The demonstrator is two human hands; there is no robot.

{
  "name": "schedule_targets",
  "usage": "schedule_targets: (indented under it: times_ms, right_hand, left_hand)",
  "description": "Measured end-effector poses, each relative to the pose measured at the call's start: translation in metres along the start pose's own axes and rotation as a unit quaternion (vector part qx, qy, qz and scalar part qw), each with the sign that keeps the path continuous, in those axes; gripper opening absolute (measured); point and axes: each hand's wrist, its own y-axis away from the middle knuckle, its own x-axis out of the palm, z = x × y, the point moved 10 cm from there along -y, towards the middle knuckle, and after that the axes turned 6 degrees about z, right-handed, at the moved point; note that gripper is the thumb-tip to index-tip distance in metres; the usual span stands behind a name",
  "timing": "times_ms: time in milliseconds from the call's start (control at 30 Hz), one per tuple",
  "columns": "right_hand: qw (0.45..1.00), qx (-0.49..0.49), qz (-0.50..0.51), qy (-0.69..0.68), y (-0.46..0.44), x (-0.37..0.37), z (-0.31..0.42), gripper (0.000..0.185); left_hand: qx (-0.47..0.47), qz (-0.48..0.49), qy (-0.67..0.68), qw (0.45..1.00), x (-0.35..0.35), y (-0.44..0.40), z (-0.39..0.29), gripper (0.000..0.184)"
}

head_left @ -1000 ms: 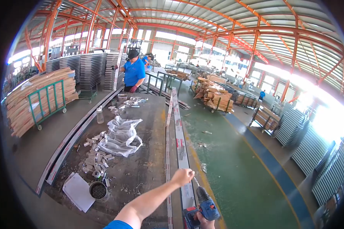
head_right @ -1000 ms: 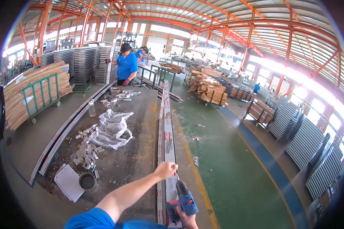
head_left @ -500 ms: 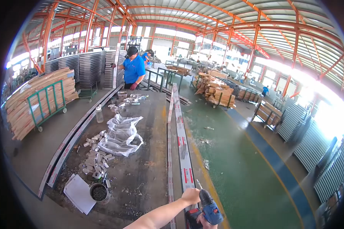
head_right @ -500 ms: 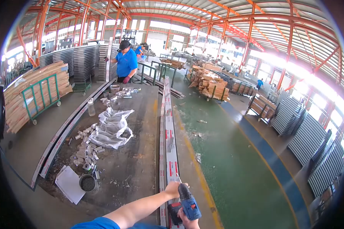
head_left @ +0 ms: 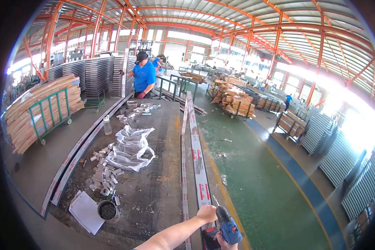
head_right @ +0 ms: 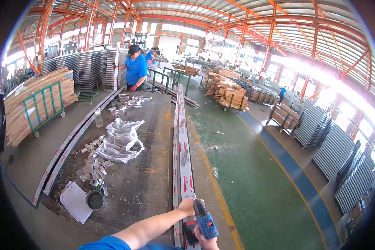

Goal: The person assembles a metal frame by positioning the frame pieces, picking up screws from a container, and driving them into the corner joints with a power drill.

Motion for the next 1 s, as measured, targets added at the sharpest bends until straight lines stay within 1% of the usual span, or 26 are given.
schedule_targets:
  times_ms: [33, 67, 133, 167, 200, 233, 267, 333, 367, 433, 467, 500, 567, 633, 667, 733, 767, 833, 867, 900, 933, 1000]
  right_hand:
    - [1.000, -0.013, -0.007, 0.009, 0.000, -0.002, 0.004, 0.009]
    - [1.000, -0.015, -0.009, 0.010, 0.001, -0.004, 0.006, 0.009]
    - [0.999, -0.027, 0.037, 0.015, 0.000, -0.001, 0.013, 0.045]
    - [0.999, -0.029, 0.036, 0.017, 0.002, -0.008, 0.003, 0.045]
    - [0.997, -0.059, 0.044, -0.003, 0.007, -0.015, -0.012, 0.064]
    - [0.994, -0.089, 0.052, -0.024, 0.008, -0.016, -0.007, 0.083]
    - [0.994, -0.090, 0.053, -0.023, 0.011, -0.021, -0.004, 0.083]
    - [0.989, -0.072, 0.095, -0.090, 0.014, -0.011, 0.045, 0.107]
    - [0.990, -0.086, 0.088, -0.069, 0.014, -0.013, 0.059, 0.108]
    - [0.986, -0.156, 0.062, -0.013, 0.011, -0.017, 0.101, 0.106]
    - [0.982, -0.184, 0.038, 0.025, 0.009, -0.025, 0.109, 0.102]
    - [0.982, -0.185, 0.038, 0.027, 0.007, -0.029, 0.117, 0.102]
    - [0.954, -0.251, 0.020, 0.162, 0.009, -0.033, 0.162, 0.082]
    - [0.906, -0.310, -0.001, 0.289, 0.012, -0.021, 0.222, 0.063]
    - [0.866, -0.362, -0.012, 0.343, 0.017, -0.010, 0.261, 0.045]
    - [0.821, -0.430, 0.013, 0.376, 0.025, 0.009, 0.308, 0.032]
    - [0.803, -0.455, 0.032, 0.384, 0.031, 0.021, 0.335, 0.026]
    - [0.773, -0.473, 0.094, 0.412, 0.041, 0.041, 0.370, 0.026]
    - [0.756, -0.480, 0.113, 0.429, 0.047, 0.050, 0.384, 0.024]
    - [0.727, -0.509, 0.124, 0.444, 0.054, 0.058, 0.394, 0.026]
    - [0.695, -0.537, 0.136, 0.458, 0.060, 0.065, 0.403, 0.027]
    - [0.693, -0.531, 0.163, 0.460, 0.064, 0.075, 0.419, 0.034]
  left_hand:
    - [0.007, 0.008, -0.017, 1.000, 0.005, -0.001, 0.002, 0.034]
    - [0.015, 0.017, -0.035, 0.999, 0.011, -0.002, 0.003, 0.027]
    - [0.018, 0.018, -0.035, 0.999, 0.017, -0.004, 0.008, 0.027]
    - [0.017, 0.020, -0.034, 0.999, 0.021, -0.006, 0.010, 0.026]
    - [0.010, -0.002, -0.005, 1.000, 0.010, -0.003, 0.004, 0.046]
    - [0.011, -0.003, -0.004, 1.000, 0.006, -0.001, 0.000, 0.046]
    - [0.006, 0.001, -0.003, 1.000, 0.002, 0.000, -0.002, 0.046]
    - [0.000, 0.003, -0.001, 1.000, 0.000, -0.001, -0.002, 0.045]
    - [-0.005, 0.005, -0.006, 1.000, 0.001, -0.001, -0.001, 0.045]
    - [-0.009, 0.008, -0.010, 1.000, 0.003, 0.000, 0.001, 0.044]
    - [-0.007, 0.010, -0.011, 1.000, 0.002, 0.000, 0.000, 0.044]
    - [-0.006, 0.013, -0.012, 1.000, 0.002, 0.000, 0.000, 0.043]
    - [-0.002, 0.008, -0.004, 1.000, 0.002, 0.000, 0.000, 0.043]
    - [0.000, 0.006, 0.000, 1.000, -0.001, 0.001, -0.003, 0.042]
    - [0.006, 0.007, -0.007, 1.000, -0.004, 0.002, -0.006, 0.040]
    - [0.011, 0.015, -0.018, 1.000, -0.002, 0.004, -0.008, 0.038]
    - [0.015, 0.001, -0.009, 1.000, 0.001, 0.003, -0.006, 0.036]
    - [0.019, -0.006, 0.000, 1.000, 0.014, -0.002, 0.006, 0.033]
    - [0.024, -0.011, -0.017, 1.000, 0.022, -0.006, 0.014, 0.031]
    - [0.030, -0.016, -0.033, 0.999, 0.029, -0.008, 0.019, 0.029]
    - [0.033, -0.016, -0.034, 0.999, 0.029, -0.008, 0.020, 0.032]
    - [0.019, -0.013, -0.042, 0.999, 0.028, -0.007, 0.021, 0.033]
